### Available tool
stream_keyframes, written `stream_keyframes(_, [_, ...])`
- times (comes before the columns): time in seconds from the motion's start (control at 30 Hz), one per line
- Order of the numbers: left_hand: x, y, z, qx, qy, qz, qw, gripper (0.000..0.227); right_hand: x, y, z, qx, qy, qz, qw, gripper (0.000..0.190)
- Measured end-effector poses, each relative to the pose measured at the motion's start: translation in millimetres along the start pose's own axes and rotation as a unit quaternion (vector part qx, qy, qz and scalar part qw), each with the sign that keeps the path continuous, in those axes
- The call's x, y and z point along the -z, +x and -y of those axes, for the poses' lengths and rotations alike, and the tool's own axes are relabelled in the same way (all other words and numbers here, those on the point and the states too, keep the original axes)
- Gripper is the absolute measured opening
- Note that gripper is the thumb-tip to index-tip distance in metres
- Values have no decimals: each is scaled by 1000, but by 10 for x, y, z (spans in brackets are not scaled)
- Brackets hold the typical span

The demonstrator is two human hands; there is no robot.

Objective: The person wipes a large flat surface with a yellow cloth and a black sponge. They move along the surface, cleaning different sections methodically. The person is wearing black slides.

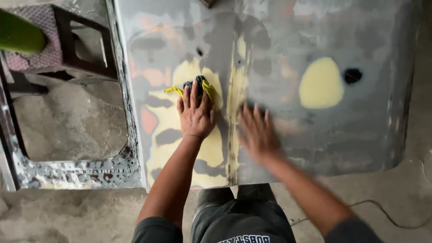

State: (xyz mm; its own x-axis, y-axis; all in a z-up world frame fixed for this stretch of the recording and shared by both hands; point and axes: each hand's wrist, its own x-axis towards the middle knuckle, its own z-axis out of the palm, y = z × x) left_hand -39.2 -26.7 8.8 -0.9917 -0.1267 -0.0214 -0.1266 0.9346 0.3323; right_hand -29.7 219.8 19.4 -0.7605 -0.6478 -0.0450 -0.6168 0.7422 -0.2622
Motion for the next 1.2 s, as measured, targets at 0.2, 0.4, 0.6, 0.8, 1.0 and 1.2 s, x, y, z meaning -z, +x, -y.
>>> stream_keyframes(0.2, [-65, 245, -131, -23, -18, -4, 1000, 59, -198, -945, 213, -7, 93, 132, 987, 71])
stream_keyframes(0.4, [-170, 459, -610, -75, -45, -17, 996, 60, 29, 664, -858, -54, 18, -68, 996, 67])
stream_keyframes(0.6, [-519, 272, -778, -278, -32, 62, 958, 59, 143, 260, -788, -157, 46, -71, 984, 78])
stream_keyframes(0.8, [-589, 1588, -1110, -184, -10, -21, 983, 55, -182, -533, -942, -166, 62, -76, 981, 65])
stream_keyframes(1.0, [-1020, 2006, -1825, -227, -54, -32, 972, 55, -104, -510, -936, -188, 80, -71, 976, 63])
stream_keyframes(1.2, [-911, 184, -1672, -239, -38, 126, 962, 57, -190, -699, -1247, -328, 80, -165, 927, 61])
